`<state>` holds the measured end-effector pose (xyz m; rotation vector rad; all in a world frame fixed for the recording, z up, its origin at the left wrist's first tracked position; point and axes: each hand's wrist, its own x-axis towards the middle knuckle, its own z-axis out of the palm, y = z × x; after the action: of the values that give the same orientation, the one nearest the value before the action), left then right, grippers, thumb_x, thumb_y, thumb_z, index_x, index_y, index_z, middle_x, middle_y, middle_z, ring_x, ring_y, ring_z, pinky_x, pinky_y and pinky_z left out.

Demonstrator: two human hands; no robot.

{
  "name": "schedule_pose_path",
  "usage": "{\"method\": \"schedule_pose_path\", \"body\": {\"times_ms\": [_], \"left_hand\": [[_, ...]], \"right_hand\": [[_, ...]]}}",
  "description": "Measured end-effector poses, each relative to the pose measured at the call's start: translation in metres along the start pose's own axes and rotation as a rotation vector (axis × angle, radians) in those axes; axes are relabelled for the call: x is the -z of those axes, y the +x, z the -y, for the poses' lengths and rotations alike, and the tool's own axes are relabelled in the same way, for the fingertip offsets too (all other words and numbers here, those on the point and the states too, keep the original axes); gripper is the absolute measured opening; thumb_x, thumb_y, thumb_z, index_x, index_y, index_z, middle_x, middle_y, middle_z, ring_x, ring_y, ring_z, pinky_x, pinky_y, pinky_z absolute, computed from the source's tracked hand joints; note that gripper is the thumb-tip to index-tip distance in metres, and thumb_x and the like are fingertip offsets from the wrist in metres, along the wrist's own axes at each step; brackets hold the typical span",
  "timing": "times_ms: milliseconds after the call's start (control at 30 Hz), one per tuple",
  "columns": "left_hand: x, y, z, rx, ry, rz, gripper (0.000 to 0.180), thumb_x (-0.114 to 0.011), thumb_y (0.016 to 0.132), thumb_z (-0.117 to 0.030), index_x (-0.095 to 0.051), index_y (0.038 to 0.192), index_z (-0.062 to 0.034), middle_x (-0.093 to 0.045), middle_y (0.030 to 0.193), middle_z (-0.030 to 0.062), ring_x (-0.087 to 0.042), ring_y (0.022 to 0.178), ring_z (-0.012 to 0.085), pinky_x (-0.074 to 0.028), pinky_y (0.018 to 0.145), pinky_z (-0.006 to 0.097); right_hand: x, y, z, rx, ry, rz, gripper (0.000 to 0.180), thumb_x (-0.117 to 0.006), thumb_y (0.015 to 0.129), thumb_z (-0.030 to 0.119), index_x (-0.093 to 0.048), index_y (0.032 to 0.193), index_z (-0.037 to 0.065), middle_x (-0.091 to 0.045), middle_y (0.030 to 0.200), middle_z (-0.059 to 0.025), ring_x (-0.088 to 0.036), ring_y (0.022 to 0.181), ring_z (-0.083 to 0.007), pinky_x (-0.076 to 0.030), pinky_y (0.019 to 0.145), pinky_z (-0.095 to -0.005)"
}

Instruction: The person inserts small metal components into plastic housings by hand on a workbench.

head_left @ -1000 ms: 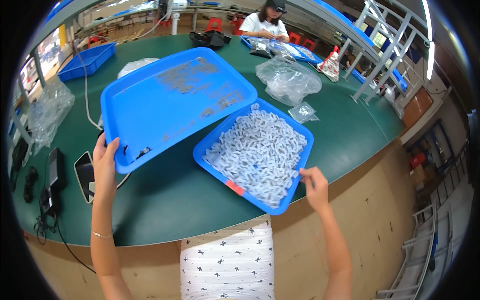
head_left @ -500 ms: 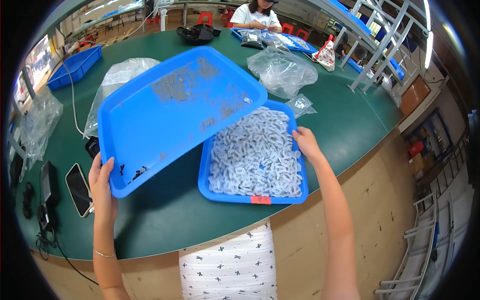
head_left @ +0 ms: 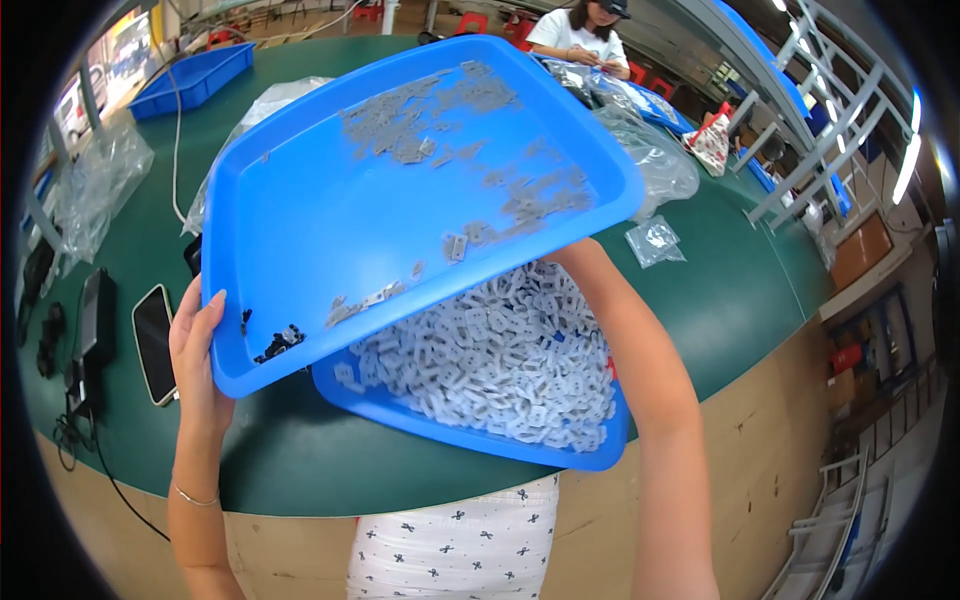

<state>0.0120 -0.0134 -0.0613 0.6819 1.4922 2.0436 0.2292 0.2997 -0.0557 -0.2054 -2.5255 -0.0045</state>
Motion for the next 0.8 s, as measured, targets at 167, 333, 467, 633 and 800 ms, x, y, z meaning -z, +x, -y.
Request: {"method": "schedule_pose_path", "body": {"times_ms": [167,333,467,633,800], "left_hand": [[-0.001,-0.004,0.002,0.017,-0.011,-0.088,0.047,-0.054,0.086,-0.021,-0.043,0.126,0.0016,-0.057,0.097,0.0029,-0.054,0.082,0.0076,-0.046,0.073,0.021],[0.005,-0.003,0.005,-0.007,-0.002,-0.120,0.049,-0.054,0.085,-0.023,-0.043,0.126,0.0016,-0.056,0.096,0.0032,-0.054,0.082,0.0077,-0.046,0.072,0.022],[0.000,-0.007,0.003,0.025,-0.012,-0.080,0.044,-0.054,0.086,-0.019,-0.043,0.124,0.0017,-0.058,0.098,0.0052,-0.056,0.083,0.0083,-0.047,0.073,0.021],[-0.016,-0.004,0.004,0.043,-0.052,0.055,0.038,-0.052,0.087,-0.012,-0.044,0.122,0.0022,-0.059,0.101,0.0065,-0.058,0.086,0.0099,-0.048,0.074,0.023],[-0.033,0.018,0.013,0.087,0.070,0.202,0.041,-0.054,0.086,-0.017,-0.046,0.122,0.0006,-0.058,0.099,0.0044,-0.055,0.087,0.0071,-0.046,0.074,0.022]], "right_hand": [[-0.005,0.033,0.024,-0.226,-0.061,0.597,0.024,-0.059,0.081,0.015,-0.061,0.104,0.009,-0.062,0.098,-0.0145,-0.058,0.092,-0.0294,-0.045,0.079,-0.0366],[0.003,0.002,0.030,-0.386,0.294,0.243,0.022,-0.054,0.086,0.016,-0.059,0.106,0.007,-0.059,0.106,-0.0145,-0.056,0.097,-0.0296,-0.044,0.080,-0.0372],[0.012,-0.036,0.038,-0.395,0.039,0.231,0.025,-0.052,0.088,0.018,-0.058,0.109,0.006,-0.056,0.114,-0.0142,-0.051,0.104,-0.0313,-0.041,0.087,-0.0382],[0.020,-0.060,0.037,-0.329,0.171,0.323,0.030,-0.050,0.089,0.019,-0.055,0.115,0.006,-0.052,0.119,-0.0150,-0.047,0.109,-0.0362,-0.032,0.097,-0.0418],[0.049,-0.074,0.067,-0.286,0.054,0.249,0.028,-0.052,0.087,0.020,-0.057,0.111,0.005,-0.054,0.114,-0.0163,-0.049,0.106,-0.0350,-0.038,0.091,-0.0410]]}}
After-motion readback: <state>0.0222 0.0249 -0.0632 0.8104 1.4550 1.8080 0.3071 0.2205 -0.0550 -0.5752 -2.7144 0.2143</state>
